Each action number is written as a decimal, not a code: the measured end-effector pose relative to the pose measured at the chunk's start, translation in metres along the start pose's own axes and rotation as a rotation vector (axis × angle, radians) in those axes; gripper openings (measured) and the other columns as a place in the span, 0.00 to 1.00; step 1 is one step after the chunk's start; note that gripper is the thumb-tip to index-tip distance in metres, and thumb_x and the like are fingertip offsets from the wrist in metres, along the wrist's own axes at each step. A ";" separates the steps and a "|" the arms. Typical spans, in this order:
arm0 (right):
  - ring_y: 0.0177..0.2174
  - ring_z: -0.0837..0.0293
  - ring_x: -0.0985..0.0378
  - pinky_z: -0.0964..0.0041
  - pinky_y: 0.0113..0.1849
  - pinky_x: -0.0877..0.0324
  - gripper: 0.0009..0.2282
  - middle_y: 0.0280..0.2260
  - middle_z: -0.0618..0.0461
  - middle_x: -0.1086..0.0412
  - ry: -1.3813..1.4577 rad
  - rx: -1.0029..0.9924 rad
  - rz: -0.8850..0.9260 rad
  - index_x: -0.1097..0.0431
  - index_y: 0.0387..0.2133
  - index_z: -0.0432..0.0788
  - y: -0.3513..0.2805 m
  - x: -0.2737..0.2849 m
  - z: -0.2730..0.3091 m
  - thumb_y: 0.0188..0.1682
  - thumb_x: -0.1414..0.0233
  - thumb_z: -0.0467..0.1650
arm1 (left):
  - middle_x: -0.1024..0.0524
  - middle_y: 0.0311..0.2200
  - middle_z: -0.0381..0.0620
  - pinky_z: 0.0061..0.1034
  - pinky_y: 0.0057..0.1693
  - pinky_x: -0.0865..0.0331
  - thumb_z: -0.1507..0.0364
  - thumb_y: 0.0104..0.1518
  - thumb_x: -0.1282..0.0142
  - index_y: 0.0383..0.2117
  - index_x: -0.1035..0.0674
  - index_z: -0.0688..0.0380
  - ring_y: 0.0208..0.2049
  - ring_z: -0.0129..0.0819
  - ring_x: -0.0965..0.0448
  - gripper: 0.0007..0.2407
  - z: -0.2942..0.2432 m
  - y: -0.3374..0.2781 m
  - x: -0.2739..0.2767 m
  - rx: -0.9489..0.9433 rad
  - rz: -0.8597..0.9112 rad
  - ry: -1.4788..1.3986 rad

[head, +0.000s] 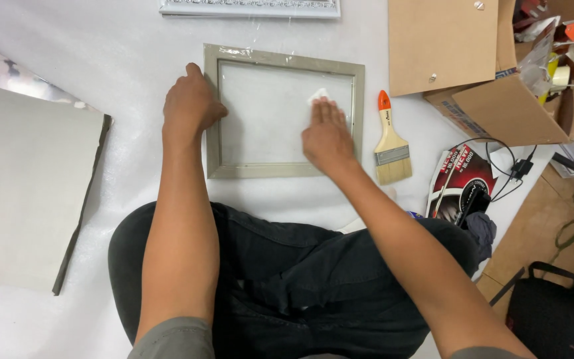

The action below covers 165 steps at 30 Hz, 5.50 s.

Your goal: Assembling a picture frame by cleaning the glass, inserting a picture, and securing the back panel.

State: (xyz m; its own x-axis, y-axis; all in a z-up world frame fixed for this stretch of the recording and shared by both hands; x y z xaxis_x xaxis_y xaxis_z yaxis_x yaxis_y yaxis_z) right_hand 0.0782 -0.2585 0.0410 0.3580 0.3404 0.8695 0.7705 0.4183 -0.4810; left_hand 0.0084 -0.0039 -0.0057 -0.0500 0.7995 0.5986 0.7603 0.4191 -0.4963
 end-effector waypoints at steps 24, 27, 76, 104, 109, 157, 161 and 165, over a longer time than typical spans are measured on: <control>0.69 0.38 0.70 0.48 0.67 0.73 0.30 0.70 0.29 0.70 0.097 -0.016 0.193 0.64 0.67 0.27 -0.037 0.008 0.069 0.48 0.68 0.26 | 0.18 0.32 0.55 0.41 0.39 0.24 0.72 0.43 0.27 0.49 0.35 0.62 0.33 0.53 0.17 0.29 0.009 0.010 -0.019 0.019 -0.038 0.076; 0.68 0.35 0.64 0.45 0.66 0.68 0.31 0.69 0.26 0.65 0.063 -0.201 0.199 0.63 0.67 0.25 -0.033 -0.010 0.009 0.51 0.64 0.29 | 0.19 0.30 0.54 0.38 0.35 0.25 0.73 0.44 0.28 0.50 0.36 0.64 0.29 0.50 0.17 0.30 0.006 0.009 -0.019 0.027 -0.018 0.110; 0.27 0.55 0.29 0.63 0.34 0.31 0.08 0.32 0.51 0.32 0.565 0.527 -0.122 0.26 0.36 0.39 -0.012 0.008 0.089 0.45 0.49 0.20 | 0.19 0.29 0.54 0.39 0.33 0.24 0.78 0.41 0.33 0.48 0.34 0.60 0.27 0.50 0.17 0.27 0.013 0.018 -0.029 0.009 -0.101 0.110; 0.40 0.54 0.30 0.55 0.48 0.41 0.09 0.35 0.54 0.28 0.119 0.051 0.098 0.25 0.36 0.47 -0.029 0.009 0.026 0.53 0.45 0.38 | 0.18 0.34 0.57 0.42 0.40 0.23 0.71 0.41 0.25 0.48 0.35 0.63 0.34 0.54 0.16 0.31 0.014 0.014 -0.024 -0.052 -0.069 0.116; 0.37 0.53 0.30 0.56 0.45 0.39 0.08 0.32 0.52 0.29 0.039 -0.150 0.089 0.25 0.33 0.45 -0.036 0.010 -0.051 0.53 0.43 0.37 | 0.18 0.32 0.56 0.40 0.38 0.23 0.71 0.42 0.27 0.48 0.35 0.63 0.31 0.52 0.16 0.29 0.011 0.014 -0.023 -0.037 -0.047 0.116; 0.53 0.39 0.37 0.51 0.54 0.36 0.25 0.55 0.34 0.41 0.474 -0.234 -0.357 0.44 0.55 0.31 -0.039 -0.036 -0.020 0.43 0.49 0.27 | 0.18 0.33 0.55 0.41 0.39 0.23 0.73 0.43 0.28 0.50 0.35 0.63 0.32 0.52 0.17 0.29 0.011 0.014 -0.021 0.010 -0.024 0.073; 0.61 0.45 0.42 0.47 0.62 0.46 0.26 0.61 0.39 0.43 0.431 -0.191 -0.111 0.42 0.60 0.32 -0.059 -0.024 0.054 0.45 0.49 0.27 | 0.18 0.32 0.56 0.41 0.38 0.23 0.74 0.42 0.28 0.50 0.35 0.64 0.31 0.52 0.17 0.29 0.006 0.014 -0.019 -0.006 -0.025 0.086; 0.62 0.35 0.43 0.49 0.64 0.48 0.31 0.61 0.25 0.42 0.503 0.256 -0.299 0.43 0.58 0.21 -0.072 -0.049 0.125 0.38 0.52 0.28 | 0.19 0.31 0.57 0.42 0.38 0.24 0.74 0.43 0.29 0.50 0.36 0.65 0.31 0.54 0.17 0.29 0.008 0.012 -0.017 -0.008 -0.008 0.088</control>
State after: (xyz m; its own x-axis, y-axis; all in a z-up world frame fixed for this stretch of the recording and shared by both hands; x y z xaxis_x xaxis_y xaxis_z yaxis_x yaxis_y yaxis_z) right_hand -0.0606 -0.2002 0.0192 0.3989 -0.2329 0.8869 0.7472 0.6432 -0.1672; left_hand 0.0126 -0.0091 -0.0271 0.0009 0.7552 0.6555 0.7650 0.4216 -0.4868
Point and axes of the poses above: each hand's wrist, its own y-axis towards the middle knuckle, its own x-axis out of the back of the hand, z = x × y, the point moved 1 cm from there along y, towards the middle knuckle
